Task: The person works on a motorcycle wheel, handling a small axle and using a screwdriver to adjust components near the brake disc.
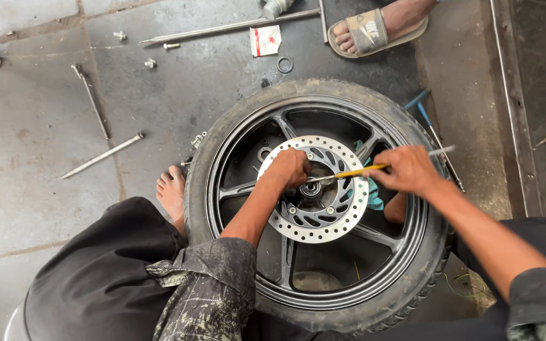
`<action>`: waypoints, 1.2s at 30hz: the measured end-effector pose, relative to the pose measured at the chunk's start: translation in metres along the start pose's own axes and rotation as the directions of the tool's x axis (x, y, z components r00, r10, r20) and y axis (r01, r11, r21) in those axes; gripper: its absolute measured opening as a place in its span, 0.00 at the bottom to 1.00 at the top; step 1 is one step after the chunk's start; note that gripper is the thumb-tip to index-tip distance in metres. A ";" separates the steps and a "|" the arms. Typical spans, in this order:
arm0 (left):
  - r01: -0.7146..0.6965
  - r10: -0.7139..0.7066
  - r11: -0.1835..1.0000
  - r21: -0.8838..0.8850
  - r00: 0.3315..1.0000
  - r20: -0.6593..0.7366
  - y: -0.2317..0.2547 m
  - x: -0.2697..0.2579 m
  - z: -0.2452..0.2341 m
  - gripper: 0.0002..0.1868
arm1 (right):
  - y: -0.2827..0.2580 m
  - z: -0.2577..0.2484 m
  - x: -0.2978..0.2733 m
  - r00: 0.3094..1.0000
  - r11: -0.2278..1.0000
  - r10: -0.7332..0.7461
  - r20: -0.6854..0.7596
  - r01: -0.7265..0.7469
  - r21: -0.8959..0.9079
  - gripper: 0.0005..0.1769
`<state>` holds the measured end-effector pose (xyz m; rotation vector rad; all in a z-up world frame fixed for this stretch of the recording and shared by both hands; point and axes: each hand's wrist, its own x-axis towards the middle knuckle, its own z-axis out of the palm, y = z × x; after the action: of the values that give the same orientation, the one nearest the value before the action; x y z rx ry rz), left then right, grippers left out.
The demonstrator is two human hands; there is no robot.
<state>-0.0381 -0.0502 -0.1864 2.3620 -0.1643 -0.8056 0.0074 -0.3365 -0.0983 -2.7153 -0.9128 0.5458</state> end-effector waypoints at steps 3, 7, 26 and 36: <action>-0.008 0.007 1.000 0.007 1.000 0.013 0.003 0.000 -0.006 0.15 | -0.005 -0.041 0.002 0.999 0.997 -0.030 0.037 0.032 -0.066 0.15; -0.037 0.037 0.999 0.017 0.999 -0.013 0.007 -0.002 -0.006 0.15 | -0.032 -0.082 0.000 0.989 0.984 -0.037 0.140 0.060 -0.166 0.13; -0.326 0.292 0.407 -0.853 0.932 -0.216 0.034 0.015 0.001 0.17 | -0.118 -0.088 0.127 0.926 0.706 -0.376 0.032 0.309 -0.638 0.04; -0.278 0.101 0.465 -0.841 0.960 -0.261 0.032 0.007 -0.008 0.04 | -0.125 -0.077 0.129 0.629 0.972 -0.038 -0.777 0.203 0.118 0.33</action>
<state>-0.0250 -0.0738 -0.1657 1.3583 0.0635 -0.3884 0.0676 -0.1666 -0.0232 -2.2881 -0.7178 -0.5327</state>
